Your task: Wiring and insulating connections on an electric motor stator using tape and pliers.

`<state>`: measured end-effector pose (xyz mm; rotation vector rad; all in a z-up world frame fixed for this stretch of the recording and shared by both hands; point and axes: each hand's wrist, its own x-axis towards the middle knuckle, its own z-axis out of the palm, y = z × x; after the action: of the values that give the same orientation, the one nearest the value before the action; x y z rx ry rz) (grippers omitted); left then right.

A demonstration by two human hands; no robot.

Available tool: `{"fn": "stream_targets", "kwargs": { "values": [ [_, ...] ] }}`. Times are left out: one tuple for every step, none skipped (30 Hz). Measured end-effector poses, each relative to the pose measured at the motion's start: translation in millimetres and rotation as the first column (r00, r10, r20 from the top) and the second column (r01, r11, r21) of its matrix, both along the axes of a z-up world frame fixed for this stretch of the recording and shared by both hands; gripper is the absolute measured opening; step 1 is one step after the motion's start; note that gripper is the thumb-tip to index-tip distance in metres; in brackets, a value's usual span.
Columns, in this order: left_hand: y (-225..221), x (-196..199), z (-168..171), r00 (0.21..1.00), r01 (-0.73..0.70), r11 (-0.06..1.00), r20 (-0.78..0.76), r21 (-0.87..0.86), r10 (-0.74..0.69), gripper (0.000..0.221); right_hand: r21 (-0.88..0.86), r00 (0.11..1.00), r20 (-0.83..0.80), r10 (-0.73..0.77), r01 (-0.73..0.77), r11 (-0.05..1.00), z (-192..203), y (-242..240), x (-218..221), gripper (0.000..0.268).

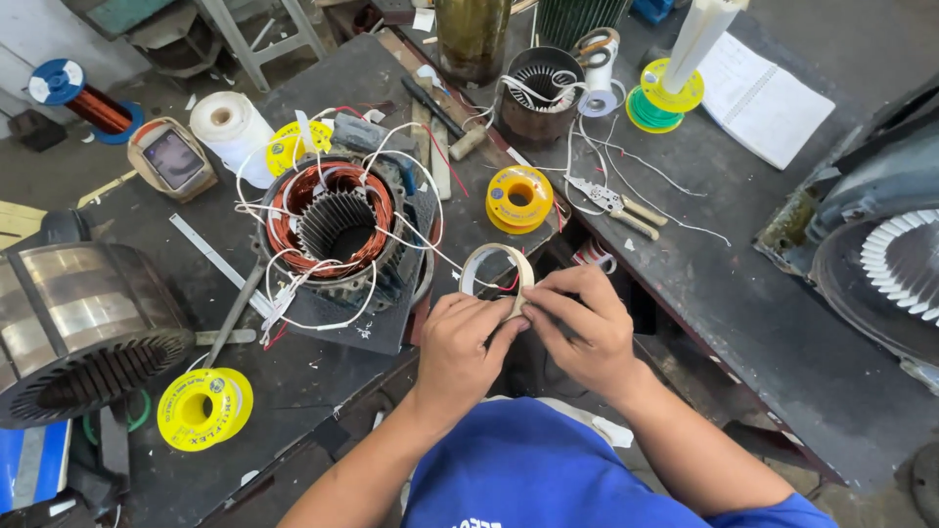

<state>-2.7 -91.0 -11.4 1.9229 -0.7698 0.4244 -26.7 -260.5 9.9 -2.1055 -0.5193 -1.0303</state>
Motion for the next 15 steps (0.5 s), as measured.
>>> {"fn": "stream_targets", "kwargs": {
  "values": [
    [-3, 1, -2, 1.000, -0.005, 1.000, 0.001, 0.002, 0.005, 0.011, 0.002, 1.000, 0.001, 0.005, -0.005, 1.000, -4, 0, 0, 0.014],
    [-5, 0, -4, 1.000, -0.018, 1.000, 0.012, 0.006, 0.018, 0.012, 0.040, 1.000, -0.018, 0.007, -0.006, 0.999, -8, 0, -1, 0.012],
    [-8, 0, -6, 0.999, -0.031, 0.999, 0.024, 0.010, 0.031, 0.013, 0.078, 0.999, -0.036, 0.009, -0.006, 0.997, -12, 0, -1, 0.012],
    [-10, -1, -5, 0.999, -0.036, 0.999, 0.024, 0.012, 0.035, 0.013, 0.079, 0.999, -0.036, 0.014, -0.011, 0.997, -14, -4, -1, 0.012],
    [-12, -1, -5, 0.999, -0.035, 0.999, 0.010, 0.003, 0.035, 0.012, 0.124, 0.997, -0.077, 0.028, -0.019, 0.992, -16, -7, -1, 0.012],
    [-14, -3, -5, 0.999, -0.035, 0.999, -0.005, -0.005, 0.035, 0.013, 0.170, 0.992, -0.119, 0.045, -0.024, 0.985, -18, -10, -1, 0.014],
    [-17, -4, -5, 0.999, -0.040, 0.999, -0.005, -0.002, 0.040, 0.013, 0.173, 0.992, -0.119, 0.050, -0.029, 0.984, -18, -13, -1, 0.014],
    [-20, -5, -6, 0.999, -0.032, 0.999, -0.024, -0.026, 0.032, 0.013, 0.185, 0.991, -0.118, 0.059, -0.036, 0.982, -18, -16, -2, 0.013],
    [-24, -6, -6, 0.999, -0.025, 0.998, -0.043, -0.049, 0.023, 0.013, 0.197, 0.991, -0.118, 0.067, -0.042, 0.979, -18, -19, -2, 0.012],
    [-26, -7, -7, 0.999, -0.029, 0.999, -0.043, -0.045, 0.027, 0.013, 0.201, 0.990, -0.118, 0.071, -0.046, 0.978, -17, -20, -3, 0.012],
    [-29, -8, -7, 0.999, -0.036, 0.999, -0.031, -0.039, 0.035, 0.013, 0.206, 0.991, -0.110, 0.081, -0.057, 0.977, -17, -21, -4, 0.011],
    [-31, -10, -8, 0.999, -0.043, 0.999, -0.018, -0.033, 0.043, 0.013, 0.211, 0.991, -0.102, 0.092, -0.068, 0.975, -16, -22, -5, 0.011],
    [-34, -12, -5, 0.999, -0.048, 0.998, -0.018, -0.029, 0.047, 0.013, 0.215, 0.990, -0.102, 0.096, -0.073, 0.974, -17, -25, -5, 0.011],
    [-36, -13, -2, 0.998, -0.055, 0.998, -0.017, -0.026, 0.055, 0.012, 0.216, 0.990, -0.089, 0.109, -0.087, 0.972, -17, -28, -4, 0.009],
    [-39, -15, 1, 0.998, -0.063, 0.998, -0.015, -0.023, 0.063, 0.011, 0.218, 0.990, -0.075, 0.121, -0.102, 0.971, -17, -30, -3, 0.007]
  ]
}}
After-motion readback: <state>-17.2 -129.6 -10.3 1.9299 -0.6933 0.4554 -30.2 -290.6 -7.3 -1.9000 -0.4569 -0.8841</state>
